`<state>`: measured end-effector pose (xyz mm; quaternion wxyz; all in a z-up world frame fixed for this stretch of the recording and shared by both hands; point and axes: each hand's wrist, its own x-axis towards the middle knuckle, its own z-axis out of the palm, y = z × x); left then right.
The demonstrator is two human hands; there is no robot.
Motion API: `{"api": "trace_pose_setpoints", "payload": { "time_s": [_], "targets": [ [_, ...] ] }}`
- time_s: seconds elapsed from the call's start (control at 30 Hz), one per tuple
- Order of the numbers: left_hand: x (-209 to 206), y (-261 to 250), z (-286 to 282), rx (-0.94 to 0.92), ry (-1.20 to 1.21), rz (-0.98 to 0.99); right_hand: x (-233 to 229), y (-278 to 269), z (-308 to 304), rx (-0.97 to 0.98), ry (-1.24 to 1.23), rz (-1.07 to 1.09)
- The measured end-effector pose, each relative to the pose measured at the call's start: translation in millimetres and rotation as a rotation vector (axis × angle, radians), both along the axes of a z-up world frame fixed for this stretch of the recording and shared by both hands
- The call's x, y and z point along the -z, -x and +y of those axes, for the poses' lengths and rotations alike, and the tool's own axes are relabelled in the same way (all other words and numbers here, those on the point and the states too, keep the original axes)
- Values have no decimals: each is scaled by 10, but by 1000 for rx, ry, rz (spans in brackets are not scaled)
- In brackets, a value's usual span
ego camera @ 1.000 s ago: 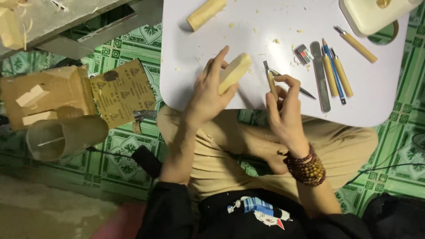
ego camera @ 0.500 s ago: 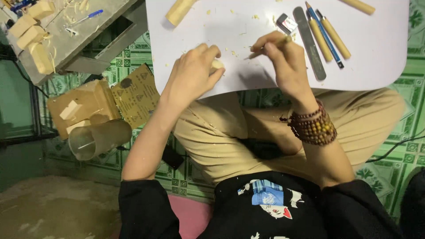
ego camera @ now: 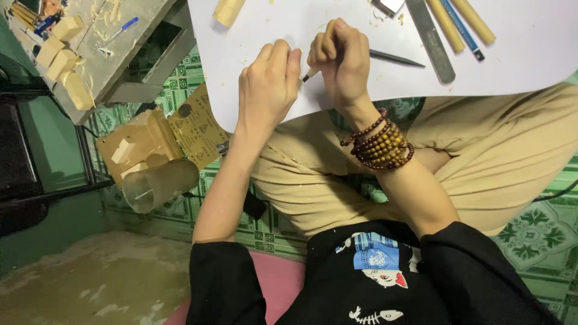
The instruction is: Carving a small wooden cylinder using a knife and marking it with a pencil
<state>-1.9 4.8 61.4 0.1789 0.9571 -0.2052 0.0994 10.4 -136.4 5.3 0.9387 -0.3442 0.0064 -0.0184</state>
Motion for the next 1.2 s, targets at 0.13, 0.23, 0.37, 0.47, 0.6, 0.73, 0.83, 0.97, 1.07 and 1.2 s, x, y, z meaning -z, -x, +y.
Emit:
{"api": "trace_pose_setpoints", "payload": {
  "time_s": [0.13,0.23,0.37,0.47,0.6,0.73,0.83,0.97,1.07,1.2],
  "targets": [
    [14,-5,-25,-5,26,15,55,67,58,39,82,-56],
    [20,-10,-51,-20,27,12,8,87,93,78,117,-54],
    [13,21,-60,-47,58,-14,-63,163,134,114,142,-79],
    [26,12,-69,-58,48,-35,18,139,197,135,149,-110],
    [29,12,-72,-63,66,-30,30,143,231,144,125,-70],
    [-11,-2,-59,-51,85,-23,-124,155,201,126,94,-57],
    [-23,-7,-84,-76,79,19,-178,182,192,123,106,-60],
    [-294,22,-114,-77,114,279,-207,192,184,172,172,-92],
    [-429,0,-33,-22,47,440,-209,178,25,162,183,-136],
    [-437,-67,-47,-10,-34,450,-212,207,-166,154,216,-151]
  ]
}}
